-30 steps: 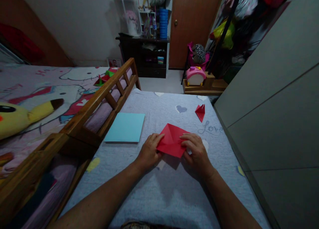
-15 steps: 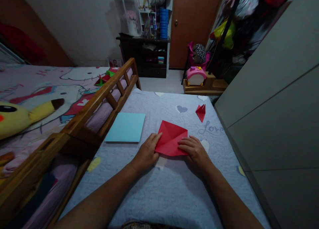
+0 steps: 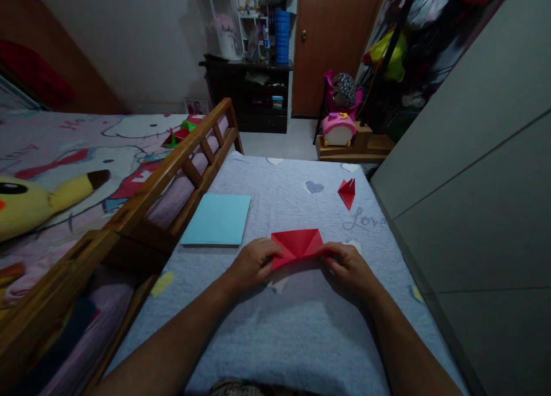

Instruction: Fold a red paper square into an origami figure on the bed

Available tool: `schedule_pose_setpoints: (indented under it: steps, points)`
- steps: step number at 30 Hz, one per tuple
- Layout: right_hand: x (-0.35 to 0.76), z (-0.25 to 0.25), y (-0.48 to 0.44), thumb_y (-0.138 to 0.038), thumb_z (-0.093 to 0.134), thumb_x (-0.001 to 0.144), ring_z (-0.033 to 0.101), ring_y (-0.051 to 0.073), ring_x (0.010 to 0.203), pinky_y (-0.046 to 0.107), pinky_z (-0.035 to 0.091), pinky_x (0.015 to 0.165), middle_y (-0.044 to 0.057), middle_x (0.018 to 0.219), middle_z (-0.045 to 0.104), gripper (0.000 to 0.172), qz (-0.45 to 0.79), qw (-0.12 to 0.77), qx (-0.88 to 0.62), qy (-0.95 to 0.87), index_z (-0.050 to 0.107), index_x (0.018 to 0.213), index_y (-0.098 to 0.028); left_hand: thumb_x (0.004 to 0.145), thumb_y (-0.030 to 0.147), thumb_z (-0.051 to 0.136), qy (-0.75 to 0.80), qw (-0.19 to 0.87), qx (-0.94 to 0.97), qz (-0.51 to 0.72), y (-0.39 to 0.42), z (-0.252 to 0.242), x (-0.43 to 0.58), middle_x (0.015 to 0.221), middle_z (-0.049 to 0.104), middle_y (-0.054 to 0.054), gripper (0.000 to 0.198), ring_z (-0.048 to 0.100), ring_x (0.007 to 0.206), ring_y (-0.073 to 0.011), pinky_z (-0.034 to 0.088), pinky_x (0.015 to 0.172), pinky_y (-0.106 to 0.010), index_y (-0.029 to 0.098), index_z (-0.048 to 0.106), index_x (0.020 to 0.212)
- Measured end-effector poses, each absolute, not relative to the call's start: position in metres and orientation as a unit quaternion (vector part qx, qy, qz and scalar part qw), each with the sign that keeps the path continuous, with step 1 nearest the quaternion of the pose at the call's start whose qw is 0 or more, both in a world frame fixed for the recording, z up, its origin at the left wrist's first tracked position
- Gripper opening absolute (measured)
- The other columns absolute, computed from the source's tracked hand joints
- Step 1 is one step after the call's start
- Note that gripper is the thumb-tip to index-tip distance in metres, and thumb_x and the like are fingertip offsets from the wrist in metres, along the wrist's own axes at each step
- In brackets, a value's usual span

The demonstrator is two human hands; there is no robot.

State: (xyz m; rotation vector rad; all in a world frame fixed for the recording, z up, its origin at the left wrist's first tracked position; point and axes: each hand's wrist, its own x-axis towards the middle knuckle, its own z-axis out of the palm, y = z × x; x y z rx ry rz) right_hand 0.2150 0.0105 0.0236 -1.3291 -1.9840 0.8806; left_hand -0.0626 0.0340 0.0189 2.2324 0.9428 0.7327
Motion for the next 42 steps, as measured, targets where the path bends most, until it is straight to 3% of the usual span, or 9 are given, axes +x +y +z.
schedule_pose_setpoints:
  steps: [6,11,18,23,25,29,34,38,42]
  points:
    - [0.209,0.02,0.012,-0.024,0.054,0.087,0.064,0.017,0.071,0.027,0.045,0.068,0.001,0.078,0.071,0.016,0.384,0.324,-0.531,-0.683,0.069,0.086,-0.019,0.081,0.022,0.065,0.433,0.434,0.745,0.263,0.03,0.025,-0.056,0.091,0.073,-0.005,0.01,0.066,0.084,-0.0182,0.05,0.075,-0.028,0.018,0.071,0.088]
    - [0.202,0.014,0.014,-0.028,0.051,0.088,0.061,0.017,0.069,0.028,0.042,0.067,0.001,0.075,0.068,0.017,0.374,0.33,-0.564,-0.658,0.066,0.086,-0.019,0.087,0.035,0.064,0.459,0.488,0.682,0.293,0.028,0.021,-0.052,0.085,0.072,-0.004,0.022,0.064,0.076,-0.0169,0.049,0.07,-0.028,0.017,0.073,0.096]
    - [0.191,0.014,0.014,-0.031,0.054,0.086,0.061,0.018,0.067,0.028,0.043,0.064,0.002,0.076,0.066,0.027,0.345,0.345,-0.613,-0.622,0.06,0.107,-0.017,0.087,0.029,0.059,0.531,0.335,0.729,0.275,0.029,0.018,-0.046,0.086,0.065,-0.005,0.015,0.06,0.085,-0.02,0.048,0.077,-0.032,0.018,0.069,0.087]
    - [0.185,0.011,0.015,-0.03,0.053,0.085,0.055,0.017,0.057,0.027,0.039,0.058,-0.003,0.064,0.058,0.054,0.301,0.336,-0.638,-0.624,0.046,0.135,-0.012,0.083,0.024,0.064,0.576,0.258,0.719,0.291,0.024,0.012,-0.041,0.084,0.063,-0.001,0.052,0.06,0.08,-0.0201,0.05,0.081,-0.036,0.016,0.047,0.132]
    - [0.184,0.01,0.016,-0.03,0.053,0.084,0.056,0.018,0.057,0.028,0.039,0.059,-0.002,0.066,0.059,0.056,0.291,0.329,-0.644,-0.626,0.045,0.136,-0.012,0.083,0.024,0.065,0.574,0.167,0.744,0.297,0.021,0.011,-0.039,0.093,0.064,-0.005,0.063,0.06,0.089,-0.0235,0.049,0.088,-0.041,0.016,0.04,0.141]
    - [0.181,0.007,0.017,-0.029,0.052,0.084,0.058,0.02,0.06,0.029,0.041,0.061,0.0,0.069,0.062,0.056,0.279,0.314,-0.656,-0.628,0.044,0.137,-0.013,0.087,0.023,0.063,0.53,-0.036,0.787,0.312,0.01,0.018,-0.032,0.128,0.056,-0.017,0.048,0.05,0.119,-0.0331,0.04,0.102,-0.051,0.017,0.052,0.134]
    - [0.18,0.005,0.019,-0.029,0.052,0.084,0.058,0.02,0.059,0.029,0.04,0.06,0.0,0.069,0.063,0.057,0.253,0.296,-0.663,-0.64,0.044,0.138,-0.015,0.091,0.017,0.057,0.35,-0.074,0.888,0.289,-0.006,0.025,-0.019,0.141,0.055,-0.011,0.042,0.046,0.13,-0.026,0.037,0.109,-0.041,0.018,0.056,0.133]
    - [0.18,0.006,0.019,-0.029,0.051,0.084,0.06,0.02,0.06,0.029,0.041,0.061,0.002,0.072,0.066,0.057,0.248,0.293,-0.666,-0.64,0.044,0.138,-0.015,0.09,0.023,0.063,0.395,-0.128,0.849,0.327,-0.016,0.025,-0.016,0.141,0.057,-0.009,0.042,0.029,0.145,-0.029,0.017,0.12,-0.049,0.02,0.059,0.132]
    - [0.18,0.007,0.019,-0.029,0.051,0.084,0.06,0.02,0.06,0.029,0.042,0.061,0.001,0.071,0.065,0.056,0.243,0.285,-0.67,-0.64,0.045,0.138,-0.014,0.097,0.017,0.049,0.296,-0.084,0.917,0.254,-0.017,0.021,-0.018,0.144,0.057,-0.005,0.034,0.035,0.145,-0.0201,0.017,0.123,-0.04,0.019,0.06,0.129]
